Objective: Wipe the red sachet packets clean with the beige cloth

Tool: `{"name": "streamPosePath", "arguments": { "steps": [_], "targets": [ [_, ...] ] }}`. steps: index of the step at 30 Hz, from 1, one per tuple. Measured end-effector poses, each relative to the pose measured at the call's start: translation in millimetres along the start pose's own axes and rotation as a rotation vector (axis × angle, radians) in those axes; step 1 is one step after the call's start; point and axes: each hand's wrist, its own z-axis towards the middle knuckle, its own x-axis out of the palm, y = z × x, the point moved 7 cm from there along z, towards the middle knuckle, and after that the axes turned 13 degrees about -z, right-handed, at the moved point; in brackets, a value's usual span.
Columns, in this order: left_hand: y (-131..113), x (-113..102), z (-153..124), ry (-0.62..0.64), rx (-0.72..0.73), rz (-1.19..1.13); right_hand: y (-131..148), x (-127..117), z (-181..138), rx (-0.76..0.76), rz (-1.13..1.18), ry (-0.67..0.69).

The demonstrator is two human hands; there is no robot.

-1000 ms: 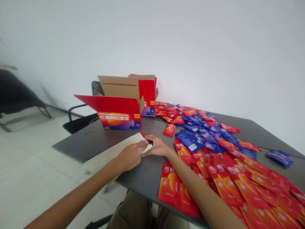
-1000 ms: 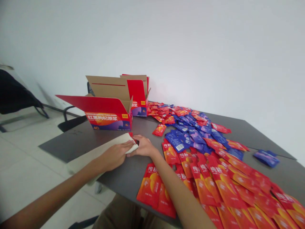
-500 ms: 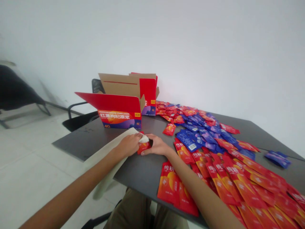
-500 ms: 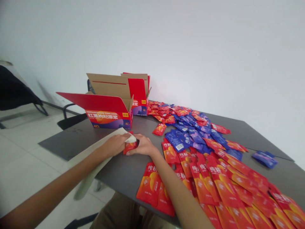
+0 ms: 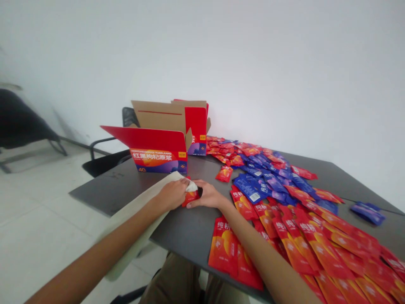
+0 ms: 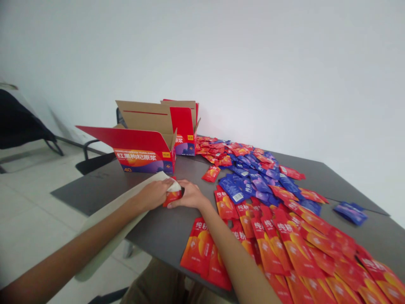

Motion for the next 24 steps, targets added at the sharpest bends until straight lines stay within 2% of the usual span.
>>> {"name": "streamPosePath", "arguments": {
  "steps": [5, 7, 10, 12, 17, 18, 22, 24],
  "targets": [
    [-25.5, 8.6, -22.0, 0.033, 0.202, -0.024, 0.3, 1.5, 1.0, -0.017, -0.013, -0.002],
    [-19.9, 6.5, -18.9, 0.024, 0.165, -0.029, -0.2, 1.6, 0.5, -0.021, -0.004, -0.007],
    [-1.7, 0.0, -4.6, 0.004, 0.029, -0.015, -1.1, 0.5, -0.3, 0.002, 0.01, -0.008],
    [0.1, -1.0, -1.4, -0.003, 0.007, -0.005, 0.3, 0.1, -0.3, -0.003, 0.009, 0.0],
    [-26.3, 10.7, -17.5, 0.032, 0.217, -0.029, 2.8, 0.3, 0.8, -0.048, -0.005, -0.01],
    [-26.2, 11.0, -17.5, 0.032, 0.221, -0.04, 2.5, 0.4, 0.8, -0.05, -0.005, -0.015],
    [-3.1, 5.2, -3.0, 0.01, 0.029, -0.038, -0.6, 0.0, 0.0, -0.009, 0.001, -0.022],
    [-1.0, 4.0, -1.7, 0.0, -0.001, -0.024, -0.5, 0.2, 0.0, -0.003, -0.002, -0.016]
  ]
}}
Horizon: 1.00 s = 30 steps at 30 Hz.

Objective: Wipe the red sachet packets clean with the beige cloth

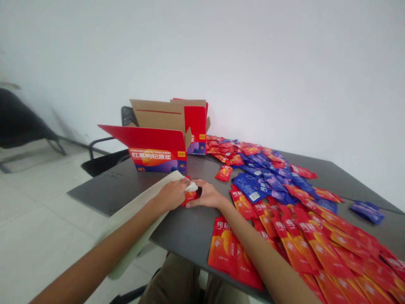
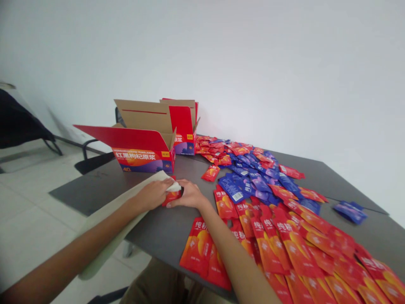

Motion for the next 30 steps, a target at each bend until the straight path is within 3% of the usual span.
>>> {"name": "streamPosePath", "arguments": {
  "steps": [5, 10, 12, 17, 22, 24, 30],
  "targets": [
    [-26.0, 8.5, -18.2, 0.038, 0.179, 0.016, 2.1, 0.6, 1.2, -0.036, -0.024, -0.008],
    [-2.5, -3.4, -4.3, -0.002, -0.011, 0.032, 0.2, -0.3, 0.1, -0.003, -0.01, -0.008],
    [-0.3, -4.4, -3.3, -0.004, -0.02, 0.039, 0.5, -0.2, 0.1, 0.002, -0.011, 0.002],
    [-24.5, 7.2, -21.1, 0.035, 0.21, 0.035, 1.1, 0.7, 0.6, 0.008, -0.026, 0.013],
    [3.9, -2.0, -2.2, 0.0, 0.002, 0.034, 3.5, -1.8, -0.9, 0.0, -0.007, 0.01],
    [7.0, -3.0, -0.1, -0.002, -0.013, 0.043, 2.8, -1.7, -0.8, 0.005, -0.008, 0.012],
    [-21.5, 8.0, -23.7, 0.038, 0.207, 0.01, 0.0, 1.1, 0.5, -0.013, -0.014, -0.002]
  ]
}}
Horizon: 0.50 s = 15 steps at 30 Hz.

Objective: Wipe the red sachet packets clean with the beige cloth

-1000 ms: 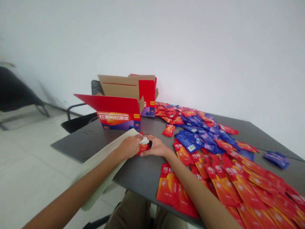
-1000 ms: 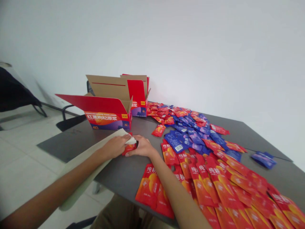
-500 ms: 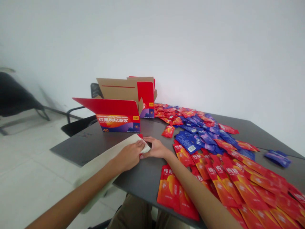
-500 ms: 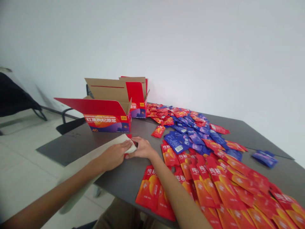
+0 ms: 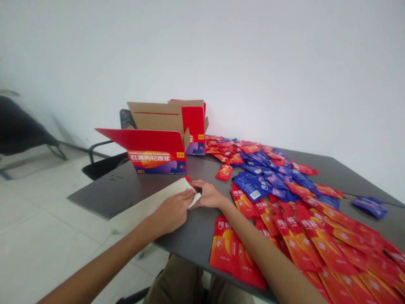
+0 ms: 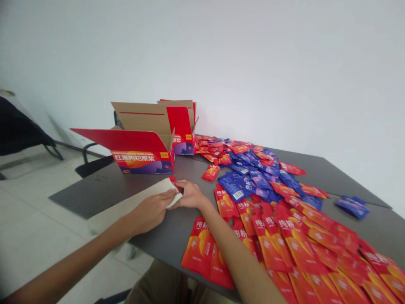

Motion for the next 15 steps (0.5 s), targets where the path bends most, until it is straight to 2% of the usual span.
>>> {"name": "streamPosePath", "arguments": {
  "steps": [4, 6, 8, 12, 13, 15],
  "targets": [
    [27.4, -12.3, 10.2, -0.043, -0.205, -0.001, 0.8, -1.2, -1.1, 0.003, 0.01, 0.002],
    [35.7, -15.6, 13.4, -0.05, -0.256, 0.013, 1.5, -1.5, -1.1, 0.003, 0.012, 0.007],
    [30.5, -12.4, 11.1, -0.035, -0.213, 0.019, 1.3, -0.8, -0.6, 0.003, 0.012, 0.011],
    [6.4, -3.2, 1.0, -0.009, -0.015, 0.0, -0.9, 0.8, 0.1, 0.013, 0.004, 0.004],
    [6.9, -3.9, 1.3, -0.013, -0.018, -0.004, -0.9, 0.4, -0.1, 0.014, 0.004, 0.0],
    [18.8, -8.5, 5.6, -0.027, -0.115, -0.002, 0.7, -1.0, -0.9, 0.012, 0.003, -0.002]
  ]
}}
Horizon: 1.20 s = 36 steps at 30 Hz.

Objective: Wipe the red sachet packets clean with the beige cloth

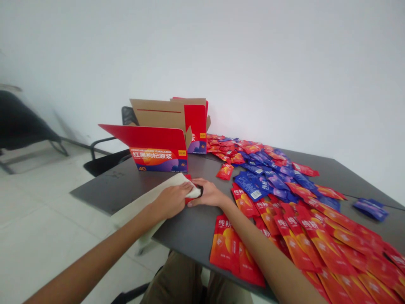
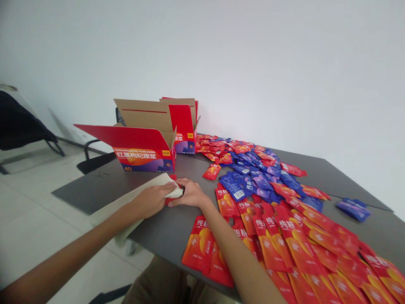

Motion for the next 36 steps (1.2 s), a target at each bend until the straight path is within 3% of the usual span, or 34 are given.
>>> {"name": "streamPosePath", "arguments": {
  "steps": [2, 4, 9, 15, 20, 26, 32, 36],
  "targets": [
    [12.7, -4.3, 6.1, -0.009, -0.103, 0.012, 2.5, -1.5, -0.7, -0.005, -0.004, 0.006],
    [15.1, -3.8, 7.5, -0.006, -0.119, 0.018, 3.6, -2.2, -0.9, 0.0, -0.004, 0.013],
    [-8.9, 8.5, 0.3, 0.022, 0.114, -0.006, 2.6, -0.5, 0.0, -0.018, -0.006, 0.015],
    [7.4, -3.0, 13.7, -0.005, -0.086, 0.004, 1.1, -1.2, -0.1, 0.002, 0.008, 0.012],
    [-16.3, 4.0, -2.1, 0.019, 0.111, -0.037, 2.4, 0.5, 0.6, -0.014, -0.017, 0.02],
    [15.0, -5.3, 11.0, -0.007, -0.151, -0.003, 4.7, -2.9, -1.5, -0.009, -0.022, 0.009],
    [-14.1, 6.3, -2.2, 0.038, 0.103, -0.034, 2.4, -0.8, 0.2, -0.006, -0.033, 0.015],
    [9.1, -0.2, 8.0, -0.002, -0.097, -0.009, 3.4, -1.8, -0.5, -0.014, -0.019, 0.011]
  ]
}}
